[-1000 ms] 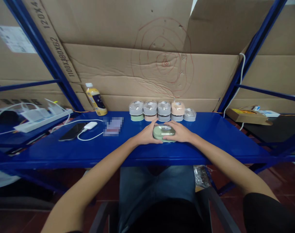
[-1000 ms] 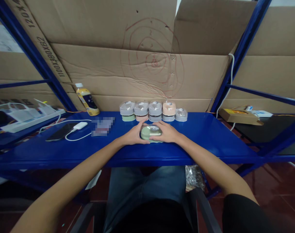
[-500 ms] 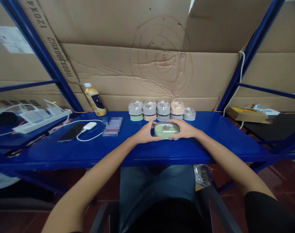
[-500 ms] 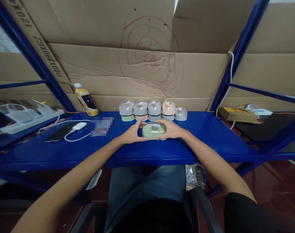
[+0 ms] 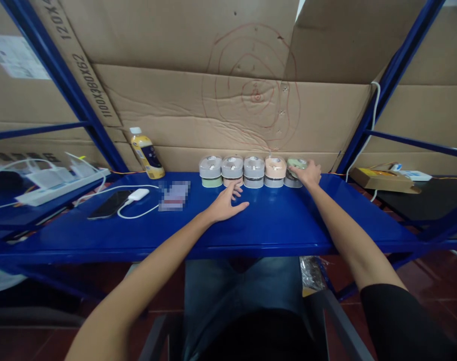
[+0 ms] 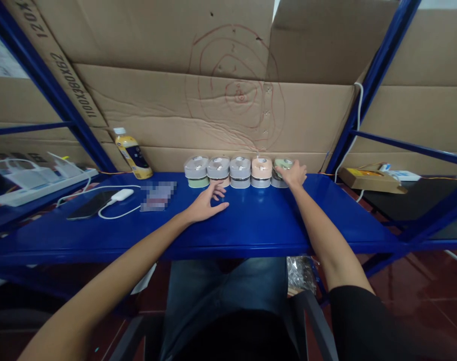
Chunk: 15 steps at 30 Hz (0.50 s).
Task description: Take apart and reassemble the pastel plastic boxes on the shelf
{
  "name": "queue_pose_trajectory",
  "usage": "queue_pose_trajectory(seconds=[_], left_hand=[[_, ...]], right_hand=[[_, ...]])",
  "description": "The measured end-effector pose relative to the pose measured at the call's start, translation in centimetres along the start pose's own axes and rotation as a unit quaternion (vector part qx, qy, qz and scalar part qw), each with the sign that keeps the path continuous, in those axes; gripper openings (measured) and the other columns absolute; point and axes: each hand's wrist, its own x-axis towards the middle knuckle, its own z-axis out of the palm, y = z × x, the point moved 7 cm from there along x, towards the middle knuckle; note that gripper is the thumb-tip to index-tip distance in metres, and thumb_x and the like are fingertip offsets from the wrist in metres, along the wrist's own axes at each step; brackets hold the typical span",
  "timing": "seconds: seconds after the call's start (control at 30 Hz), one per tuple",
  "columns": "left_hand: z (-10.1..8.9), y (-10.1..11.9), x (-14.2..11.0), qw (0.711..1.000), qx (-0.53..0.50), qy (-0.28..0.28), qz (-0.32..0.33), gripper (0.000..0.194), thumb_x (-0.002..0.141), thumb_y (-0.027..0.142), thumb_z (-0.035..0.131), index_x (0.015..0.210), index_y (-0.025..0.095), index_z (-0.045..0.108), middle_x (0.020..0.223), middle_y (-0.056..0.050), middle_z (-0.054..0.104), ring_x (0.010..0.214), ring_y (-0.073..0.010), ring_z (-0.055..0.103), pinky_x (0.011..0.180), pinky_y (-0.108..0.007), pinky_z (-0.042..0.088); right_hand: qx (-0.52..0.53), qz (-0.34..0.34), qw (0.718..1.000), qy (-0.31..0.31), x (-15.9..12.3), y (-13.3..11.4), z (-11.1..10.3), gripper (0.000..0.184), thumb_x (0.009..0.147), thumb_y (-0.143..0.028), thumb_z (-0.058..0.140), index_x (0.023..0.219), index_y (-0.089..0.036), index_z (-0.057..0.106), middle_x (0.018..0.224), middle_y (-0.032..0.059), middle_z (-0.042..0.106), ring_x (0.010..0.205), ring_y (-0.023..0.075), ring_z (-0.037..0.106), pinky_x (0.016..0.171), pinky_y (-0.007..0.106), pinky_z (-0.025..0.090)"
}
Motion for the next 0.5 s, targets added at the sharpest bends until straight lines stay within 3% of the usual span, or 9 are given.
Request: queue_pose_trajectory(seconds=[0.07,0.17,0.3,0.4,0.5], left_hand=[[-0.1,0.0,0.0,1.000,0.002,0.010,-0.004,0.083,0.088,0.050,0.075,0.156,0.025,0.034,0.130,-0.014,0.062,0.110,-0.0268,0.067,0.091,-0.046,0.057],[-0.2,0.0,0.0,1.000,0.010,0.021,-0.007,0.086,0.088,0.051,0.074,0.158,0.025,0.030,0.133,-0.014,0.060,0.111,-0.0266,0.067,0.092,-0.045,0.057],[-1.4,0.3,0.1,0.997,0.060,0.057,-0.004,0.083,0.089,0.048,0.073,0.156,0.021,0.033,0.138,-0.017,0.059,0.122,-0.0299,0.064,0.103,-0.047,0.055],[-5.4,-0.1,0.7,0.970,0.142,0.195,-0.030,0.074,0.089,0.040,0.072,0.152,0.017,0.040,0.147,-0.020,0.054,0.141,-0.0354,0.053,0.121,-0.053,0.042],[-10.6,-2.3,1.2,0.910,0.176,0.350,-0.139,0.071,0.087,0.038,0.072,0.148,0.013,0.045,0.151,-0.024,0.051,0.149,-0.0398,0.044,0.127,-0.054,0.033]], right_hand=[[-0.012,-0.015,1.000,0.012,-0.4,-0.4,0.7,0.089,0.072,-0.067,0.084,0.139,-0.015,0.059,0.144,0.0286,0.053,0.137,0.0494,0.051,0.114,0.067,0.039],[-0.003,-0.041,0.999,0.015,-0.7,-1.0,1.2,0.086,0.086,-0.072,0.066,0.146,-0.011,0.054,0.144,0.0306,0.054,0.140,0.0495,0.050,0.115,0.069,0.036],[0.034,-0.041,0.998,0.013,-0.1,-0.2,0.9,0.080,0.099,-0.066,0.046,0.151,-0.005,0.049,0.147,0.0335,0.054,0.142,0.0458,0.052,0.117,0.061,0.038],[0.078,-0.013,0.997,0.014,1.2,1.8,0.9,0.075,0.101,-0.065,0.040,0.145,-0.006,0.055,0.147,0.0317,0.057,0.142,0.0426,0.052,0.119,0.057,0.038],[0.127,-0.026,0.991,-0.021,2.5,3.4,1.7,0.076,0.102,-0.068,0.028,0.137,-0.010,0.063,0.139,0.0262,0.066,0.138,0.0392,0.057,0.117,0.054,0.042]])
